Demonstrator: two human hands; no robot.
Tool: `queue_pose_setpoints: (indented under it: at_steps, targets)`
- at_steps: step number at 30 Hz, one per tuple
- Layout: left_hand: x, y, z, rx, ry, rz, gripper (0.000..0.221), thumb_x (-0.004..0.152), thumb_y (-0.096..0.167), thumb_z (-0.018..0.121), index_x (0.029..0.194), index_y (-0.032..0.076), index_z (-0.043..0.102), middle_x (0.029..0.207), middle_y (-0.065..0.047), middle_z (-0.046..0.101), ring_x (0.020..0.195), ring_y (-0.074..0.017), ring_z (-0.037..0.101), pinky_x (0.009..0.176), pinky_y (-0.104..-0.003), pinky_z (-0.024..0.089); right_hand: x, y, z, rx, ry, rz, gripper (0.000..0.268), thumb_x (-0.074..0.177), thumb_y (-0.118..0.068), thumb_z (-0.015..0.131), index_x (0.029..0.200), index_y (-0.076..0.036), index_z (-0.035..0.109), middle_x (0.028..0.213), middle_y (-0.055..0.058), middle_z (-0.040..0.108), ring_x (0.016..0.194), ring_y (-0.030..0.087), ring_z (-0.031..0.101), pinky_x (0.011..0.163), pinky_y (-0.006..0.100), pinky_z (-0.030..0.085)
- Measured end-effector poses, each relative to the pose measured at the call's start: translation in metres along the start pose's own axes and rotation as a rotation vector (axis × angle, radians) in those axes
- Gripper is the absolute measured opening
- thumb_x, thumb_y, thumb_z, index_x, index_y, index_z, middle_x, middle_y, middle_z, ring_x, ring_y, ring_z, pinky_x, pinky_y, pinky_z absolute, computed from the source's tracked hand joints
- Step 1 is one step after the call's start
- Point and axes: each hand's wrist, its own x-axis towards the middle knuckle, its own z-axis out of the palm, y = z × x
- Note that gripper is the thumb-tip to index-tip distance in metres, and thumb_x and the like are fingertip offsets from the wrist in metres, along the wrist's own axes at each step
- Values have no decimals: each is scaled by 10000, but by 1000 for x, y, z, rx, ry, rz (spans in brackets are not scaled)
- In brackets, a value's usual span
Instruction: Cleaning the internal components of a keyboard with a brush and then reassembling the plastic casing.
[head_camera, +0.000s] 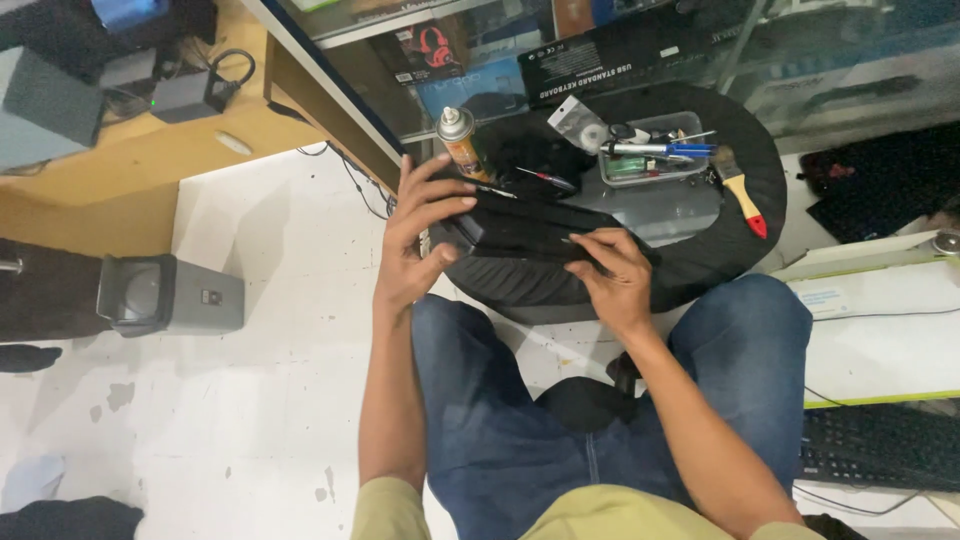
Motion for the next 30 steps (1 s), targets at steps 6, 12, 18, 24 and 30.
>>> queue_pose_setpoints:
  at_steps: [6, 12, 18, 24, 30]
  targets:
    - [6, -2, -1, -38, -50, 32, 518, 774, 486, 821, 1067, 58, 810, 1035, -111, 748, 1056, -315, 571, 1131, -439, 323, -3, -29, 9, 71, 12, 56, 431, 905, -249, 808, 1243, 7, 727, 1133, 172, 647, 1106, 328, 655, 958, 437, 514]
    - [13, 24, 5, -66, -80, 5, 487, 767, 458, 873, 1063, 76, 814, 1017, -72, 745, 1007, -263, 553, 1077, -402, 363, -13, -46, 16, 129, 148, 31, 313, 906, -103, 798, 1176, 44, 738, 1078, 176, 637, 1092, 316, 654, 939, 425, 526]
    - [20, 30, 9, -69, -140, 26, 439, 696, 395, 943, 999, 98, 832, 959, -49, 754, 927, -249, 576, 1055, -410, 360, -14, -48, 16, 120, 211, 5, 278, 934, -92, 762, 1162, 65, 734, 1065, 187, 642, 1081, 343, 658, 914, 437, 541]
    - [24, 49, 13, -28, -161, 5, 367, 722, 366, 926, 984, 127, 829, 942, -31, 744, 909, -228, 592, 1039, -391, 358, -22, -37, 14, 140, 212, -41, 258, 919, -34, 743, 1142, 96, 730, 1069, 217, 647, 1062, 365, 654, 878, 445, 538]
    - [21, 55, 15, -24, -149, -46, 339, 708, 337, 932, 952, 127, 826, 900, -34, 742, 875, -231, 611, 1025, -414, 367, -26, -37, 12, 113, 209, -13, 241, 937, -58, 736, 1118, 101, 735, 1063, 229, 652, 1046, 365, 650, 870, 431, 531]
